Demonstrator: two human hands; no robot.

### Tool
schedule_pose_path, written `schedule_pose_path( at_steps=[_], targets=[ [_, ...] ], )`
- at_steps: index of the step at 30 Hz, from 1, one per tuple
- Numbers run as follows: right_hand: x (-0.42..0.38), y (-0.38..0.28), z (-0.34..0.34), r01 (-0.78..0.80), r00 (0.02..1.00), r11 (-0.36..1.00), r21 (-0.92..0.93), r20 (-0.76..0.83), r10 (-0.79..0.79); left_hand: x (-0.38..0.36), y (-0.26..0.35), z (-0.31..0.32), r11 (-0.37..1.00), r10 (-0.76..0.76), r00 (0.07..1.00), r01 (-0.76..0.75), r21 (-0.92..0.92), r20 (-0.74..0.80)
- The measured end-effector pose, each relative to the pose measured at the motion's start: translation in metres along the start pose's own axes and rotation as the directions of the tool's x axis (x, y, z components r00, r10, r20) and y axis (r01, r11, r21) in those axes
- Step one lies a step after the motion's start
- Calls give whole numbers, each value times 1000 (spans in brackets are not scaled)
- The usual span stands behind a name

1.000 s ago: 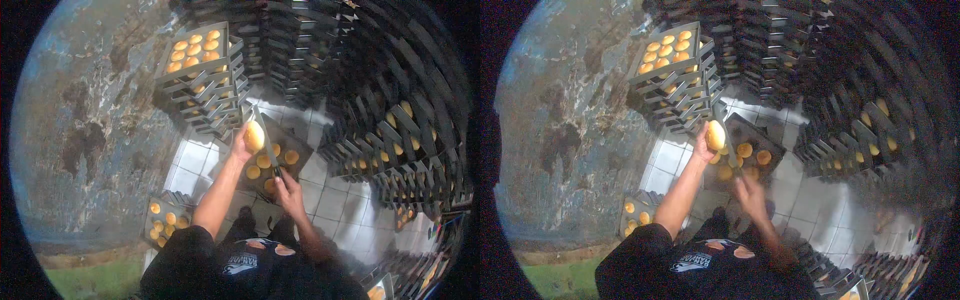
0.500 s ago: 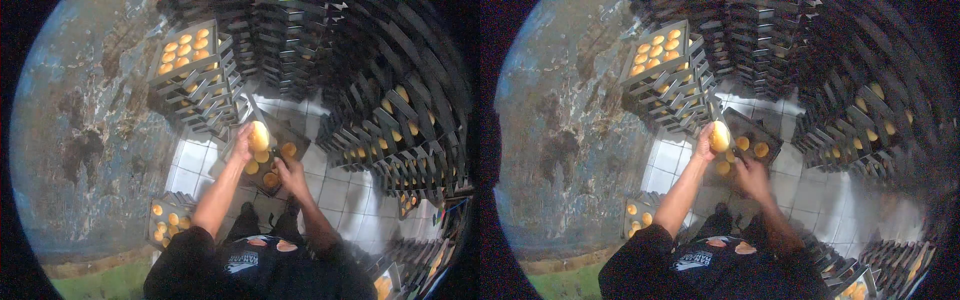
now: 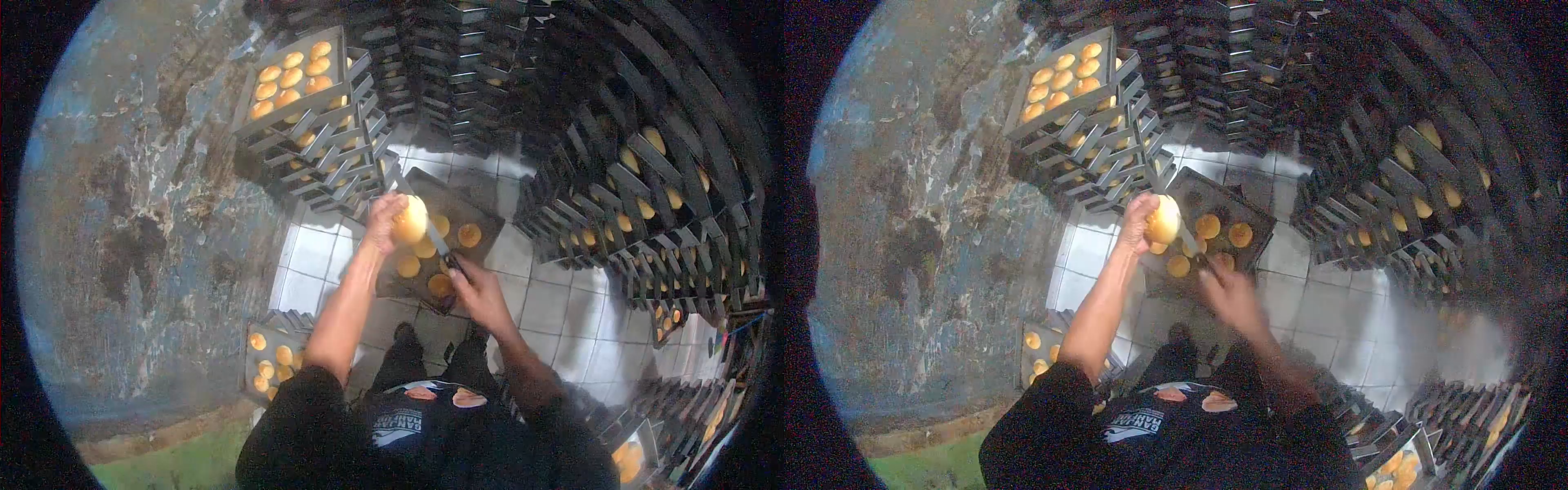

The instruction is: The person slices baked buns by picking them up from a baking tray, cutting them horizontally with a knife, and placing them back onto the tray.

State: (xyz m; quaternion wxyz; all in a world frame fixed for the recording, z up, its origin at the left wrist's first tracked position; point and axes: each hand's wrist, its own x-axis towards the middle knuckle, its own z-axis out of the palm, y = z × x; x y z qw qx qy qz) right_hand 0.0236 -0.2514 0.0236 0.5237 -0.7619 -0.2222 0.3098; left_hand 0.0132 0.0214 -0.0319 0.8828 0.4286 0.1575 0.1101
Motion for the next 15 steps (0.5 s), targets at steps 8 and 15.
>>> schedule_pose_path(
  at_steps=[8,15],
  targets=[
    [15,27,13,72,995,996,-43,-73,-75,-10,-27,8,990,-119,993,121,74,-21],
    [-16,59,10,197,980,980,-22,-25,-198,2,5,-8,997,-67,998,67,24,-21]
  ],
)
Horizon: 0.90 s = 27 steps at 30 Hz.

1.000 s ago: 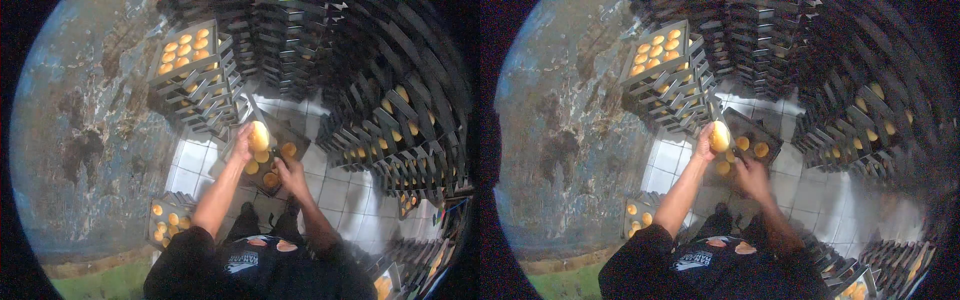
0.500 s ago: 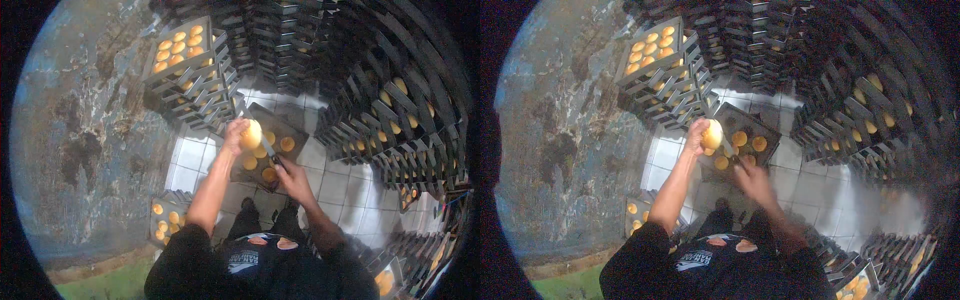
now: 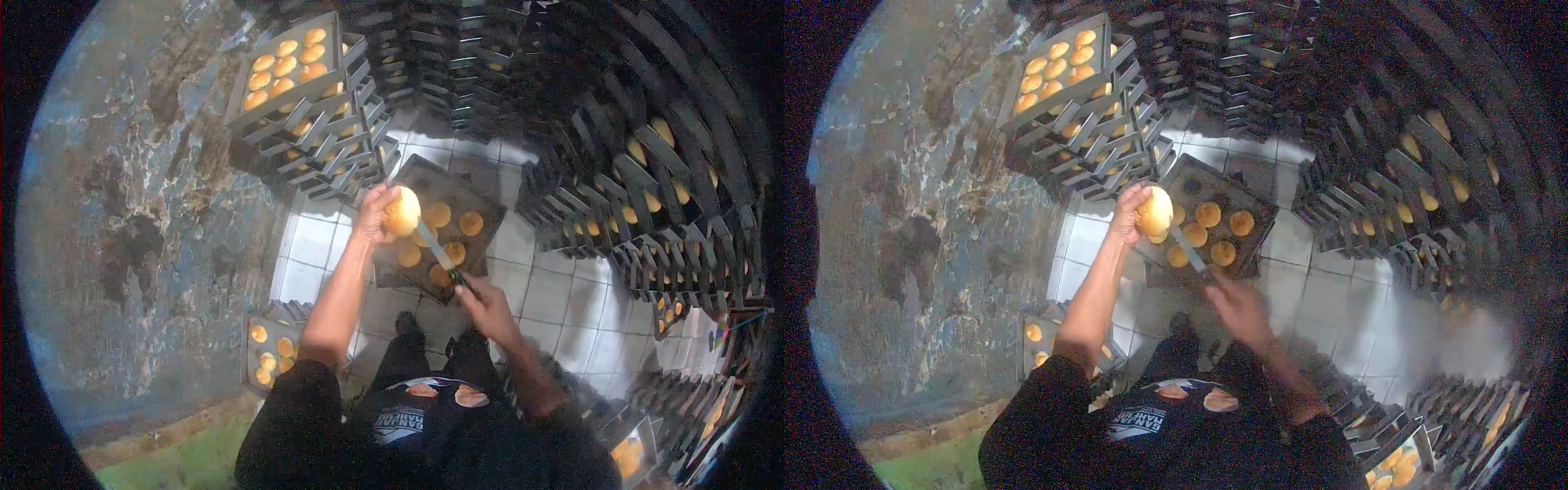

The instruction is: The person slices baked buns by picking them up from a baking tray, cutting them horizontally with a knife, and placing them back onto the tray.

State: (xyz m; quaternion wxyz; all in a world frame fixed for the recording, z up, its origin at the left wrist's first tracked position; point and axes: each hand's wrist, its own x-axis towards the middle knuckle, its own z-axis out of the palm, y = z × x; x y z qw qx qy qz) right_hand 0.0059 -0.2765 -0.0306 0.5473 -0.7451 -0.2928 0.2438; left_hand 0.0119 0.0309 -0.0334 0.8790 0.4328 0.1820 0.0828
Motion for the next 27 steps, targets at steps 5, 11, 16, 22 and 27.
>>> schedule_pose_path(
  at_steps=[5,11,16,22,27],
  targets=[
    [31,-22,1,-159,987,987,7,33,159,3,-46,3,996,-75,993,80,50,-96],
    [35,15,7,-106,993,988,-111,39,110,21,-32,-14,998,-67,991,66,-14,-114],
    [25,8,4,-405,886,894,-193,159,436,31,-55,-25,999,-35,990,31,-26,-139],
    [76,81,43,21,999,989,-147,-24,-25,44,-96,-25,986,-118,933,71,-148,-339],
    [-10,127,54,-404,905,913,-61,118,409,82,-125,-88,971,-99,902,-5,-240,-421]
  ],
)
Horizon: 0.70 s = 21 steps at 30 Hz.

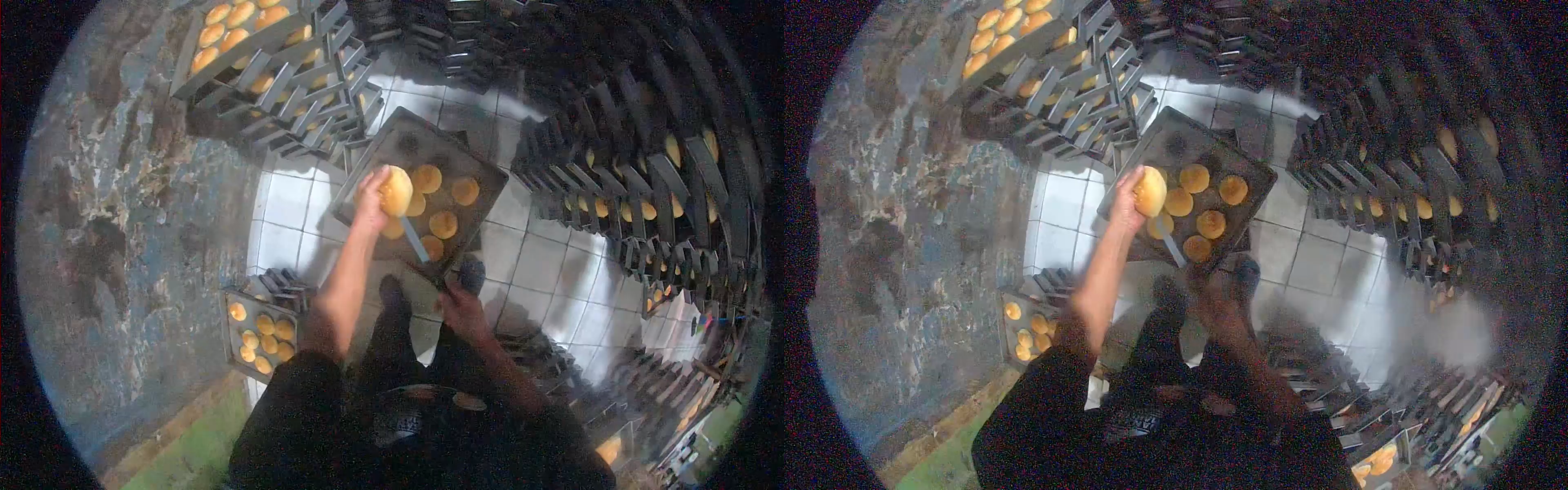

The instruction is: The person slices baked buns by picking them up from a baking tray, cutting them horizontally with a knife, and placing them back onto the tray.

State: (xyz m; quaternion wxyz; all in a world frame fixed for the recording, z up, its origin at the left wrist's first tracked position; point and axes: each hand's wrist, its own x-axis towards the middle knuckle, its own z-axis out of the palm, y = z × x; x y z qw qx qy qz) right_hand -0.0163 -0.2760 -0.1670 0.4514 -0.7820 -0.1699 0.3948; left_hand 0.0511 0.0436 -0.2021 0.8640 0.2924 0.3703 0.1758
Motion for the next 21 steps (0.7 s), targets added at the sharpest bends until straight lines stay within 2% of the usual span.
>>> schedule_pose_path(
  at_steps=[1,2,5,6,7,8,9,10,11,12,14,15,17,18,19,20,21],
  targets=[
    [-14,43,9,5,1000,1000,6,-6,-5,16,-5,-12,1000,-10,1000,10,-10,-10],
    [-28,58,7,-9,1000,1000,5,-19,9,35,-11,-22,999,-41,999,41,-17,-11],
    [-61,71,-13,-45,998,997,-63,-43,43,87,-20,-23,996,-92,996,92,-24,-3],
    [-65,79,-20,-32,999,963,-269,6,34,105,-20,-21,991,-127,987,121,-57,-96],
    [-72,87,-23,-30,998,928,-370,43,50,116,-23,-23,984,-169,966,154,-92,-195],
    [-80,99,-25,-20,995,884,-468,80,64,130,-39,-39,997,-72,928,63,-37,-365],
    [-83,111,-27,-14,997,893,-449,56,44,130,-57,-63,996,-87,920,71,-55,-383],
    [-85,123,-30,-10,998,897,-442,52,36,125,-70,-90,927,157,838,58,371,-523],
    [-87,133,-34,-5,998,900,-435,47,28,115,-84,-111,825,344,736,59,562,-582],
    [-85,137,-35,-45,993,878,-477,73,91,91,-104,-129,765,482,666,-2,645,-569],
    [-76,137,-34,-73,984,852,-518,102,146,38,-148,-164,704,569,608,-13,710,-553],
    [-71,129,-34,-266,955,878,-397,14,296,7,-174,-180,699,537,647,18,715,-542],
    [-67,107,-38,-444,892,852,-278,-47,449,-31,-237,-220,674,368,811,103,731,-454],
    [-65,94,-41,-36,997,772,-634,-71,-12,-40,-273,-237,659,251,904,102,746,-346],
    [-62,89,-47,302,888,399,-866,103,-448,-45,-287,-233,694,120,962,95,714,-244],
    [-58,87,-55,319,884,378,-869,129,-450,-44,-301,-226,887,-37,960,158,433,-276],
    [-54,86,-63,299,936,509,-807,144,-322,-46,-299,-202,967,-192,934,233,104,-301]
  ],
)
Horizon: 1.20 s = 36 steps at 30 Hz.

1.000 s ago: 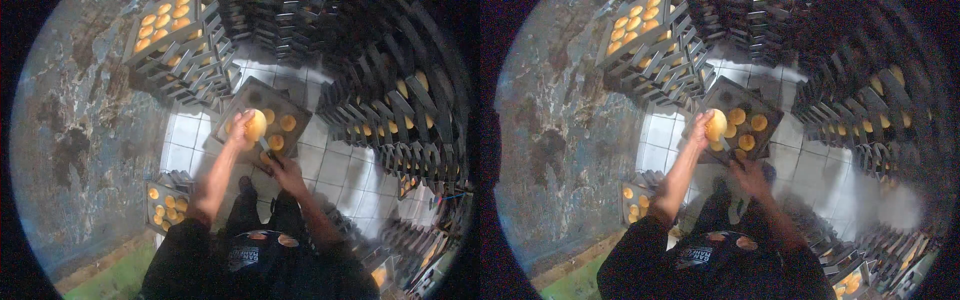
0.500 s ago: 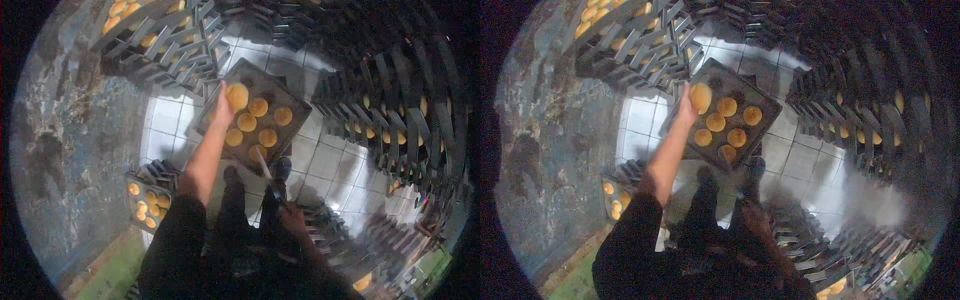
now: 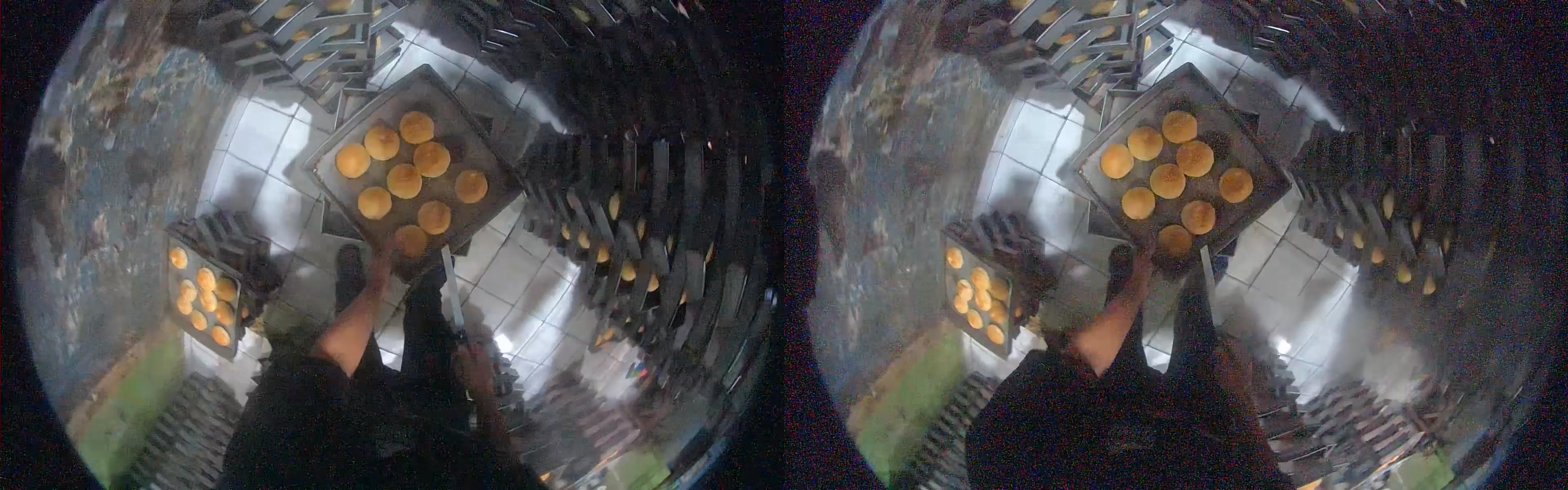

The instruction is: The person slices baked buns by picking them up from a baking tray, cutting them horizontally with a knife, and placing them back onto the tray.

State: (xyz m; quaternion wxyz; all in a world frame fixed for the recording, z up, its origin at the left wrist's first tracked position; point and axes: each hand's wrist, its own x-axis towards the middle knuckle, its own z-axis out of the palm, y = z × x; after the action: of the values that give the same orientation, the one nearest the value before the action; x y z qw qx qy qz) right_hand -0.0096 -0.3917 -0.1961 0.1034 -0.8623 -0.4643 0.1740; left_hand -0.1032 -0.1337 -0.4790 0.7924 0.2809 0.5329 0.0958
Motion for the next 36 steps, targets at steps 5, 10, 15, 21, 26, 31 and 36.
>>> schedule_pose_path(
  at_steps=[5,10,15,21,26,31,36],
  targets=[
    [14,6,-31,-368,926,859,357,224,304,10,-29,10,707,330,941,-193,680,-76],
    [35,21,-40,-279,948,842,462,271,165,-9,16,-23,920,142,870,60,388,-472],
    [72,-15,-69,-433,898,547,717,399,188,-105,60,-79,996,11,593,-81,-46,-805],
    [112,-77,-69,-640,761,356,681,626,170,-165,-46,-255,591,749,311,88,802,-585],
    [124,-172,-44,-343,803,691,636,580,-135,-226,-15,-386,823,-54,345,-515,-238,-937],
    [132,-256,0,-297,735,755,585,645,-211,-233,-20,-506,841,12,144,-537,-68,-989],
    [146,-271,55,-108,735,820,562,601,-315,-212,-17,-556,955,-53,-35,-295,-40,-998]
  ],
)
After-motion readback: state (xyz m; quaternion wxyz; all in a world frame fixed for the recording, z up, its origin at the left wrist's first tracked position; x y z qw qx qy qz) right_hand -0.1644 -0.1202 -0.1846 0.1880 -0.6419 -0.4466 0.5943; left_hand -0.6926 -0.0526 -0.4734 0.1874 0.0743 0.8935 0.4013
